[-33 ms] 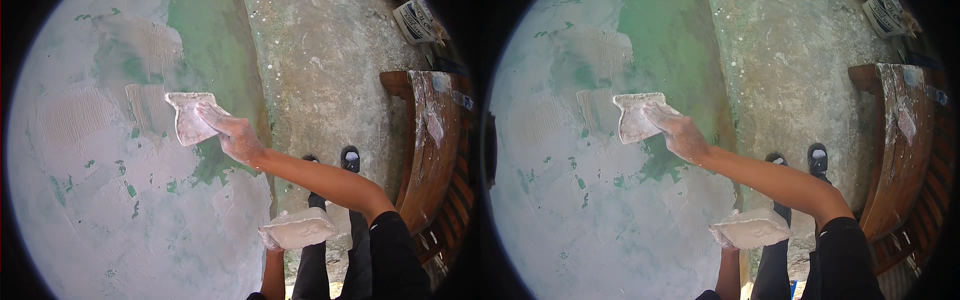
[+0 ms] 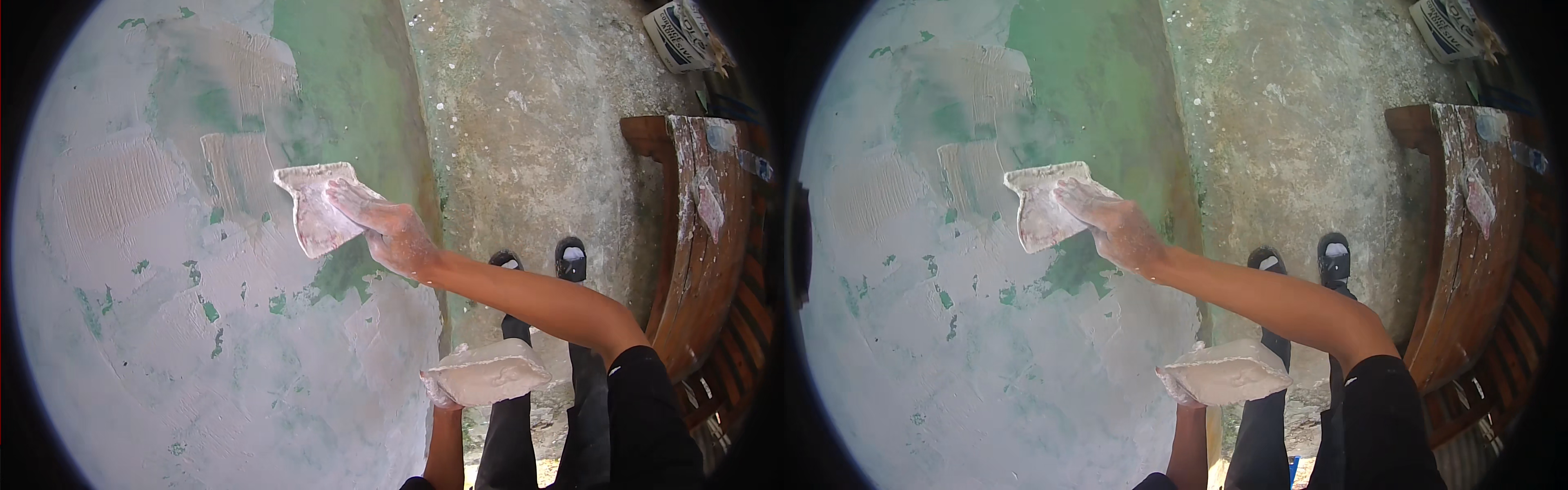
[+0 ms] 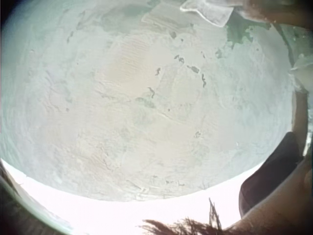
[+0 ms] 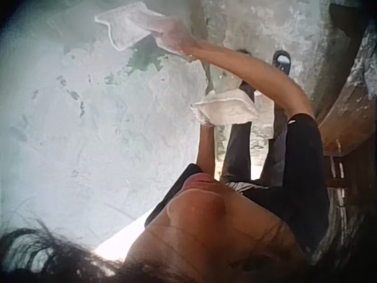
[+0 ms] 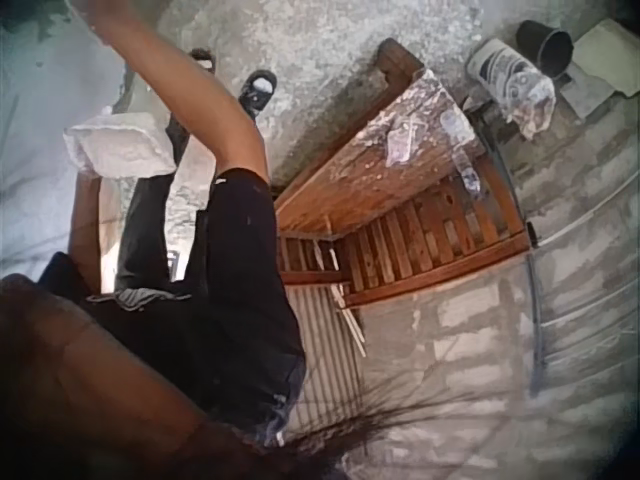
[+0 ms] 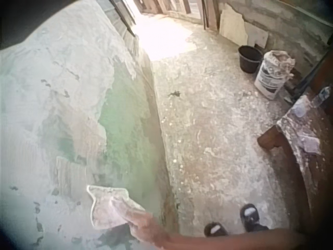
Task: Applying white putty or plaster to an exterior wall using a trowel and a plastic container.
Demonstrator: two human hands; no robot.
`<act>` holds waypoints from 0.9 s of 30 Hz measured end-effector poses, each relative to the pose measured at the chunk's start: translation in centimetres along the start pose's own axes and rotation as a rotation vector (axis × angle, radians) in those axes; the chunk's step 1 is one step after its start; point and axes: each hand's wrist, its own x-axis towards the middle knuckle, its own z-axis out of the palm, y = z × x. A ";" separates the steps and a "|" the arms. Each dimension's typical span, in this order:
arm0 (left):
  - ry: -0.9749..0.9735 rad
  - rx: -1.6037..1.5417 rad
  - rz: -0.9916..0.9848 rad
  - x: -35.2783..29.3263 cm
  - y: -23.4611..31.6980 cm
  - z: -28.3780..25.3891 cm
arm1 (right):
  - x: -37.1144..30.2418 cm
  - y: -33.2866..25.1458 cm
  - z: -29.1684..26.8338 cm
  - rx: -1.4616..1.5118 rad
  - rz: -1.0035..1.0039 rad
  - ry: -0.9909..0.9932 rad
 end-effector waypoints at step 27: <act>0.025 -0.203 0.117 0.3 0.1 -1.7 | 2.9 1.7 -3.9 0.001 -0.069 0.029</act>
